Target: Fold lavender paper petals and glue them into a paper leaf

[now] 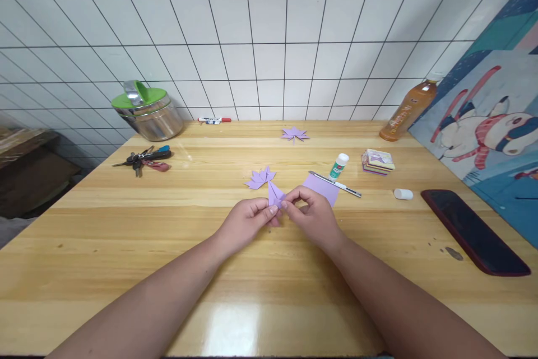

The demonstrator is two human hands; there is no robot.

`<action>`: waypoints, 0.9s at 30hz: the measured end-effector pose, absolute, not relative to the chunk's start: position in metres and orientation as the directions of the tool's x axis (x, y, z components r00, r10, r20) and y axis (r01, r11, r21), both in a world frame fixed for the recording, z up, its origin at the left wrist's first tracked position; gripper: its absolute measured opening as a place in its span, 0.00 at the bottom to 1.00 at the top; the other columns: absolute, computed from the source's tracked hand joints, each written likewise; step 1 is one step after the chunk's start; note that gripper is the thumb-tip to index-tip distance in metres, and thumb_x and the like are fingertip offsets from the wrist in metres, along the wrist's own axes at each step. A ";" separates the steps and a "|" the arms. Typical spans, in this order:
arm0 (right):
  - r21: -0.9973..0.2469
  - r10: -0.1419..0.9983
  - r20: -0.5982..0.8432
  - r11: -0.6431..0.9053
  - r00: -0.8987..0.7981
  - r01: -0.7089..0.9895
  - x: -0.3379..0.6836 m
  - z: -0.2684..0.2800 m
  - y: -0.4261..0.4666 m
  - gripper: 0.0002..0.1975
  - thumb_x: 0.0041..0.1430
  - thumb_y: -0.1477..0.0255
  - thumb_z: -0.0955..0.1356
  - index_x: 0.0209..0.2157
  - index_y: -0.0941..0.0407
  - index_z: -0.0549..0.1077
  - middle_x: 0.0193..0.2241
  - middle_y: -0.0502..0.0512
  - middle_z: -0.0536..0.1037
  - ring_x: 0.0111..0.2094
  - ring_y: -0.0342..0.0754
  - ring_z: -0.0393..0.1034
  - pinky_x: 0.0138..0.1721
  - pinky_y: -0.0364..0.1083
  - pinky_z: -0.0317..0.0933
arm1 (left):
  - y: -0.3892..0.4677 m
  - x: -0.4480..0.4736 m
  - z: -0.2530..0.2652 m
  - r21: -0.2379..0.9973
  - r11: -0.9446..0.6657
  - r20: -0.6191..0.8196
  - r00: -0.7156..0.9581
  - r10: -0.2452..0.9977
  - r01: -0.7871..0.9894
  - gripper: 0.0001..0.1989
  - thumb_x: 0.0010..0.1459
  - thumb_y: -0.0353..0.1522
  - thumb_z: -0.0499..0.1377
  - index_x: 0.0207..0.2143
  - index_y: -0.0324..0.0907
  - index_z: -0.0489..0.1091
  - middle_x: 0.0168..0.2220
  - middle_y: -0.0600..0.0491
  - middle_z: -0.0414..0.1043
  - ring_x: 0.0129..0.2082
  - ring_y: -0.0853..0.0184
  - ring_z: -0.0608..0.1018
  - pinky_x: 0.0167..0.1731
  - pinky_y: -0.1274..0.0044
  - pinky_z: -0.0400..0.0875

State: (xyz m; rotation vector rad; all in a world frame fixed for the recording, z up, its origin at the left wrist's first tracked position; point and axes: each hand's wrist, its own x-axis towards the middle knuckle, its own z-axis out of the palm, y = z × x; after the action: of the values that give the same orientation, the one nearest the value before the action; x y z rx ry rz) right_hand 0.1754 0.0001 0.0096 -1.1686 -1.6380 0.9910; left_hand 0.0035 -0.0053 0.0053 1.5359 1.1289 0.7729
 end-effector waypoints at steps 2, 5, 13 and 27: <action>-0.943 0.961 0.204 0.244 -0.188 0.225 0.176 0.010 0.000 0.06 0.50 0.70 0.67 0.32 0.56 0.70 0.28 0.52 0.74 0.31 0.43 0.68 0.24 0.39 0.60 | -0.005 0.003 0.006 0.953 -0.045 -0.062 0.338 0.939 0.300 0.16 0.56 0.41 0.54 0.25 0.38 0.71 0.25 0.53 0.73 0.28 0.68 0.73 0.31 0.78 0.65; -0.973 0.961 0.151 0.186 -0.232 0.134 0.175 0.009 0.000 0.22 0.48 0.70 0.69 0.47 0.54 0.65 0.31 0.51 0.74 0.33 0.44 0.69 0.26 0.39 0.63 | -0.005 0.001 0.009 0.935 -0.104 -0.013 0.326 0.945 0.339 0.17 0.57 0.41 0.53 0.24 0.38 0.70 0.24 0.54 0.72 0.28 0.68 0.72 0.31 0.78 0.64; -0.993 0.947 -0.110 -0.089 -0.303 0.083 0.175 0.005 0.005 0.14 0.42 0.64 0.72 0.29 0.58 0.71 0.25 0.50 0.72 0.27 0.42 0.66 0.23 0.41 0.66 | -0.006 0.000 0.008 0.880 -0.199 0.044 0.342 0.939 0.431 0.16 0.59 0.39 0.51 0.24 0.39 0.69 0.24 0.55 0.71 0.27 0.69 0.71 0.31 0.79 0.63; -0.992 0.955 -0.122 -0.105 -0.272 0.076 0.177 0.007 0.005 0.16 0.40 0.60 0.73 0.21 0.59 0.70 0.20 0.48 0.72 0.21 0.40 0.64 0.23 0.41 0.65 | -0.006 -0.001 0.009 0.830 -0.261 0.085 0.351 0.933 0.494 0.18 0.59 0.39 0.50 0.22 0.40 0.69 0.22 0.55 0.71 0.25 0.69 0.72 0.29 0.79 0.63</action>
State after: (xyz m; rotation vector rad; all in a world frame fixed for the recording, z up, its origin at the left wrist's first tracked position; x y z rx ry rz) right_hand 0.1770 0.0050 0.0070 -1.1960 -1.4047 1.4737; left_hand -0.0012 -0.0064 0.0090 1.8898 1.2460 0.7692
